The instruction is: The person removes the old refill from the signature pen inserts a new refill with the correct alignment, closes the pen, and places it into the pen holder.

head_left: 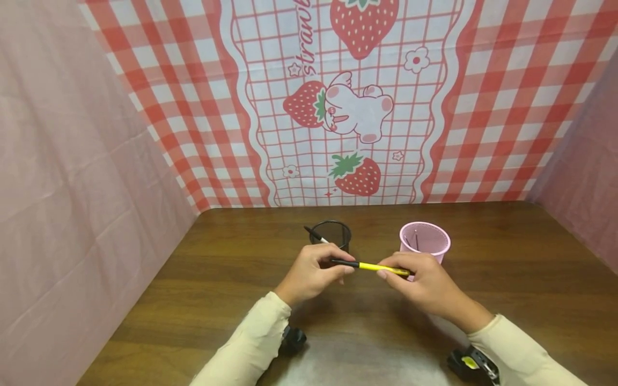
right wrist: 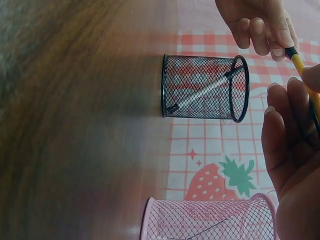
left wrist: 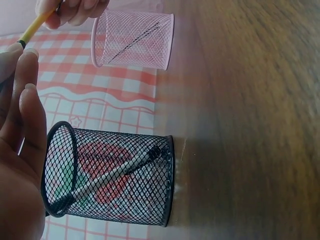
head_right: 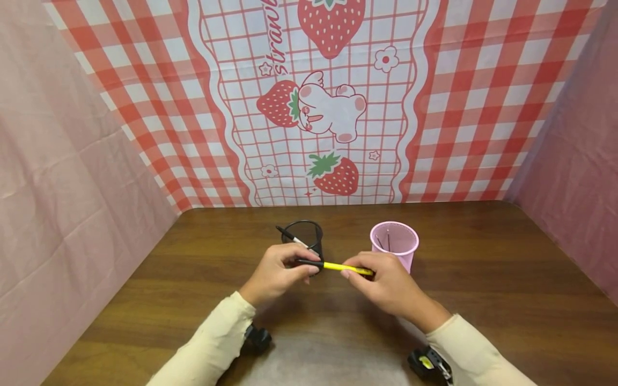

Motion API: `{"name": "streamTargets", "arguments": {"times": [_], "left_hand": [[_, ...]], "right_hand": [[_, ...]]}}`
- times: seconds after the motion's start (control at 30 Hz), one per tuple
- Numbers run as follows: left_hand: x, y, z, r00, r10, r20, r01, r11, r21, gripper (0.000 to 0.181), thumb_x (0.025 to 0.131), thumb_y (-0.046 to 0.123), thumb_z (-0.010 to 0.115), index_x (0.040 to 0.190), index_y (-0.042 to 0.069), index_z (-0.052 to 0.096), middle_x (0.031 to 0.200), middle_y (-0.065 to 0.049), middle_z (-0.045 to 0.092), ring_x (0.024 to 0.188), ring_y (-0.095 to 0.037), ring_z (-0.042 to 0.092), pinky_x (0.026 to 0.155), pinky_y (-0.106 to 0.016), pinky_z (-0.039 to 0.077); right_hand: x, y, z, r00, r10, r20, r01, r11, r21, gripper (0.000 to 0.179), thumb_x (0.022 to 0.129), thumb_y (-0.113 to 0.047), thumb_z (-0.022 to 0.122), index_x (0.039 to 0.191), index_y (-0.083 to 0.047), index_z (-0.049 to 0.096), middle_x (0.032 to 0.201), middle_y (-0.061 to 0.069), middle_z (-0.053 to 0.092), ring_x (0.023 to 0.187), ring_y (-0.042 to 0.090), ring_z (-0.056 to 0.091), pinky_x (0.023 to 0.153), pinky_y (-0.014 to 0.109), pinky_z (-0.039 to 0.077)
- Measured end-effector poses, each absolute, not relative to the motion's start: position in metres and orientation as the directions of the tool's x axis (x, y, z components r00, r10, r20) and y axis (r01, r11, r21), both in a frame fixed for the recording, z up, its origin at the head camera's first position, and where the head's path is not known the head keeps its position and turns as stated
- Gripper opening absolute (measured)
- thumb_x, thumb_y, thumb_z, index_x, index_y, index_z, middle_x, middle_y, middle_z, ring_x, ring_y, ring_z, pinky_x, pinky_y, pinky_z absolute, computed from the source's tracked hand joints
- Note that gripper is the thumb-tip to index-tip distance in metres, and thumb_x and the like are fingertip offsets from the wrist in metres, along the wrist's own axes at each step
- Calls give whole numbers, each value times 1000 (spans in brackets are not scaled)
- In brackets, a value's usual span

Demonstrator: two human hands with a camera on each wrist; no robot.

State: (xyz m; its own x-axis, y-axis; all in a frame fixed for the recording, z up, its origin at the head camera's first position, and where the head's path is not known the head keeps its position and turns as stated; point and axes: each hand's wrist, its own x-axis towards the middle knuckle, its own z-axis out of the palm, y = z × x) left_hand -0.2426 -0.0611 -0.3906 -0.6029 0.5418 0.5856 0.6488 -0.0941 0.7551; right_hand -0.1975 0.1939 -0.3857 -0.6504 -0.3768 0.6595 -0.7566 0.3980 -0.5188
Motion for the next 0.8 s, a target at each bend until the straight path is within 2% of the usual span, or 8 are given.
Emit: {"name": "streamTargets", "arguments": {"times": [0.13, 0.23, 0.43, 0.6, 0.8], "left_hand": [[-242, -62, -390, -617, 529, 583, 646, -83, 759, 14, 88, 1, 76, 102, -1, 75, 85, -8, 70, 57, -30, 66, 53, -36, 58], [-242, -62, -389, -626, 527, 575, 641, -71, 764, 13, 89, 4, 76, 102, 0, 76, 83, -6, 70, 57, -28, 66, 53, -36, 58], [-242, -64, -391, -639, 526, 562, 634, -55, 771, 13, 90, 5, 75, 102, 1, 76, 80, -14, 70, 57, -27, 66, 52, -41, 57], [-242, -64, -391, -640, 523, 563, 637, -48, 769, 13, 91, 7, 75, 101, 1, 75, 76, -17, 69, 57, -24, 65, 51, -41, 56], [-243, -64, -390, -651, 516, 557, 625, -52, 779, 12, 91, 8, 75, 101, 0, 76, 78, -6, 72, 57, -17, 65, 53, -36, 57]], "right_hand": [[-199, 194, -383, -624, -388, 679, -777, 401, -485, 28, 83, 0, 80, 97, -23, 75, 82, -15, 65, 67, 4, 55, 56, 21, 45], [-199, 194, -383, -599, -393, 698, -795, 394, -461, 29, 81, 1, 81, 98, -21, 75, 83, -15, 65, 68, 4, 55, 56, 21, 45], [-200, 191, -385, -570, -396, 720, -817, 364, -447, 32, 78, 6, 81, 101, -15, 75, 86, -10, 66, 70, 6, 56, 57, 20, 45], [-198, 190, -384, -583, -388, 714, -807, 376, -455, 30, 79, 5, 81, 101, -15, 75, 86, -10, 67, 70, 6, 57, 58, 18, 45], [-196, 189, -380, -589, -384, 711, -802, 390, -454, 30, 80, 4, 81, 102, -16, 75, 86, -10, 66, 71, 6, 57, 57, 19, 46]]}}
